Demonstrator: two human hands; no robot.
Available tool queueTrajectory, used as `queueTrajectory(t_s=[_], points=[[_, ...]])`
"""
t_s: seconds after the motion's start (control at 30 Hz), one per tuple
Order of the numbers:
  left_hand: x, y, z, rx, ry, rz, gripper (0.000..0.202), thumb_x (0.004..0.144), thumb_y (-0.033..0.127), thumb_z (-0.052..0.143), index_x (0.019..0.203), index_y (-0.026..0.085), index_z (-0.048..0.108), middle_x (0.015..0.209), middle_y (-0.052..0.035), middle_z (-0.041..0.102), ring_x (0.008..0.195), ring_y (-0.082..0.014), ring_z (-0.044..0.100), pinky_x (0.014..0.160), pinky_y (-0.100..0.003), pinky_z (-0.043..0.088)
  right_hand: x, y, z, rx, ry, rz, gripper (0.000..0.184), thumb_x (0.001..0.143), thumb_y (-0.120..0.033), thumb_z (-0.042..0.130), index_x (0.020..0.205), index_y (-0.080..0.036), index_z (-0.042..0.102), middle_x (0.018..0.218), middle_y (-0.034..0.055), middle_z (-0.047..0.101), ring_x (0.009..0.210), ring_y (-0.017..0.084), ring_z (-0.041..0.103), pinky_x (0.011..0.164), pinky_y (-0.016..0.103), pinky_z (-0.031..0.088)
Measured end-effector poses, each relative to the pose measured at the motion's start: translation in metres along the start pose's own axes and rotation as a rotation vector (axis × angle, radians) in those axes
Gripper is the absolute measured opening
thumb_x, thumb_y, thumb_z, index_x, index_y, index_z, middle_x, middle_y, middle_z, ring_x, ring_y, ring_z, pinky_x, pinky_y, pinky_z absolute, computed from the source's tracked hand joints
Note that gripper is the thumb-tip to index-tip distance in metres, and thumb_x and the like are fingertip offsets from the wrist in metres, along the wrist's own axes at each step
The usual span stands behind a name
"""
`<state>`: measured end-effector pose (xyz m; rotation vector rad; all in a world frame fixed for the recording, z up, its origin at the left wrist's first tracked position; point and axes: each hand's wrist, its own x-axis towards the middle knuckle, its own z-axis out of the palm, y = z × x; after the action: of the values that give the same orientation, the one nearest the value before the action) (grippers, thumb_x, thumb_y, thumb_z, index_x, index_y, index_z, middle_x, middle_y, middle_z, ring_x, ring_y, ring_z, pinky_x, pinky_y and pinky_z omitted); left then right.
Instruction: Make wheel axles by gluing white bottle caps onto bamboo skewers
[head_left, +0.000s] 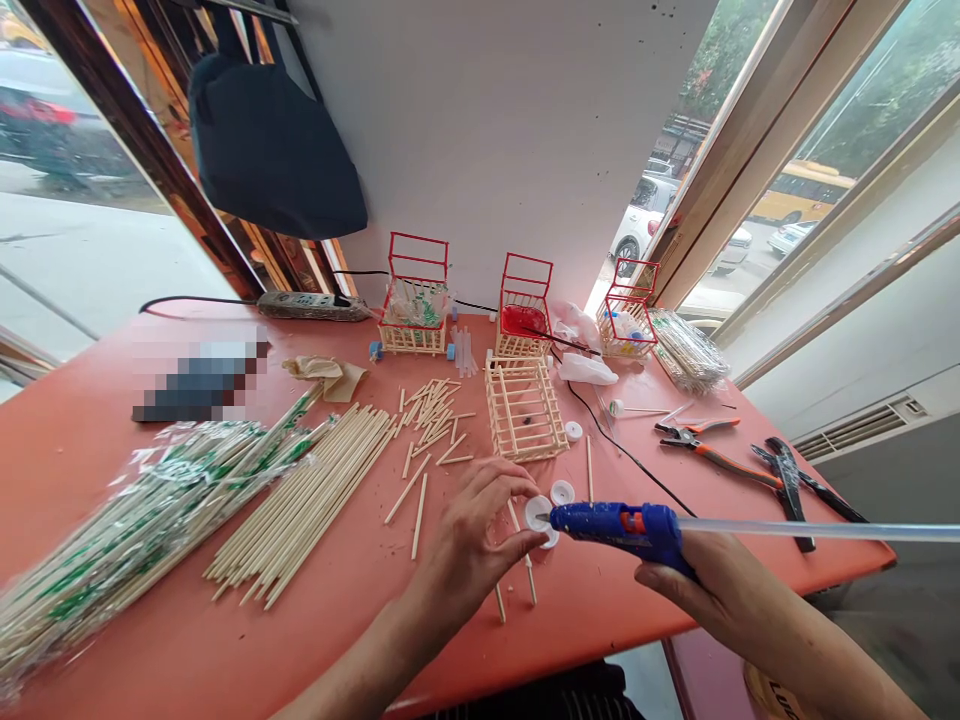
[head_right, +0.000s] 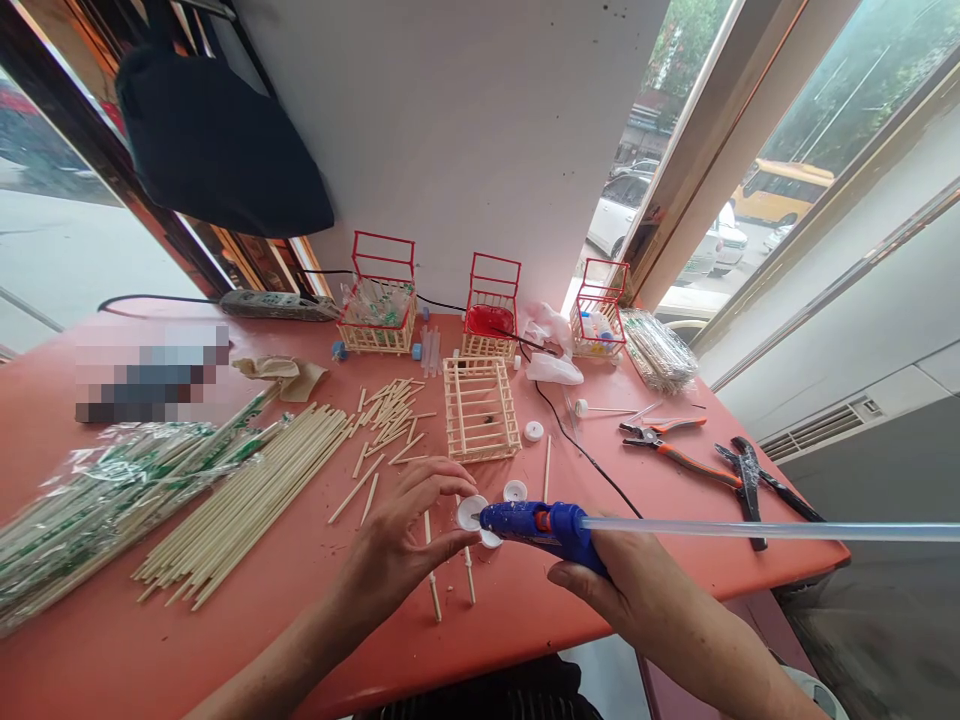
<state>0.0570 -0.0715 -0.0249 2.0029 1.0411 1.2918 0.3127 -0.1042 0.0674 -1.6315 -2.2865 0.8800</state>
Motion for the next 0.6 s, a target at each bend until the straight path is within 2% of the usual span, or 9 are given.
queueTrajectory(t_s=[0.13, 0.37, 0.6], points=[[0.0009, 0.0009, 0.0001, -0.009, -0.003, 0.014, 0.025, 0.084, 0.023, 0.082, 0.104, 0.021, 0.068, 0.107, -0.0079, 0.073, 0.11, -0.0278, 0.066, 0.094, -0.04, 0.054, 0.0021, -0.0009, 0.0007, 0.009, -0.003, 0.006, 0.037, 0.097, -0.048, 0.056, 0.119, -0.026, 0.075, 0.074, 0.0024, 0.073, 0.069, 0.024, 0.064, 0.073, 0.036, 0.057], [-0.0004, 0.0007, 0.0008, -0.021, -0.001, 0.004, 0.027, 0.082, 0.017, 0.083, 0.104, 0.021, 0.067, 0.108, -0.0069, 0.072, 0.11, -0.0267, 0.065, 0.095, -0.039, 0.053, -0.0001, -0.0007, -0.0044, -0.055, 0.008, 0.026, 0.039, 0.098, -0.054, 0.053, 0.093, -0.023, 0.076, 0.07, 0.0029, 0.07, 0.067, 0.023, 0.063, 0.07, 0.033, 0.056], [-0.0009, 0.0005, 0.0011, -0.012, 0.007, 0.001, 0.028, 0.081, 0.015, 0.083, 0.104, 0.021, 0.068, 0.108, -0.007, 0.072, 0.11, -0.0277, 0.065, 0.095, -0.04, 0.052, -0.0001, -0.0061, -0.0078, -0.026, -0.024, -0.012, 0.042, 0.099, -0.058, 0.051, 0.087, -0.025, 0.075, 0.067, 0.002, 0.068, 0.065, 0.023, 0.063, 0.073, 0.033, 0.056]])
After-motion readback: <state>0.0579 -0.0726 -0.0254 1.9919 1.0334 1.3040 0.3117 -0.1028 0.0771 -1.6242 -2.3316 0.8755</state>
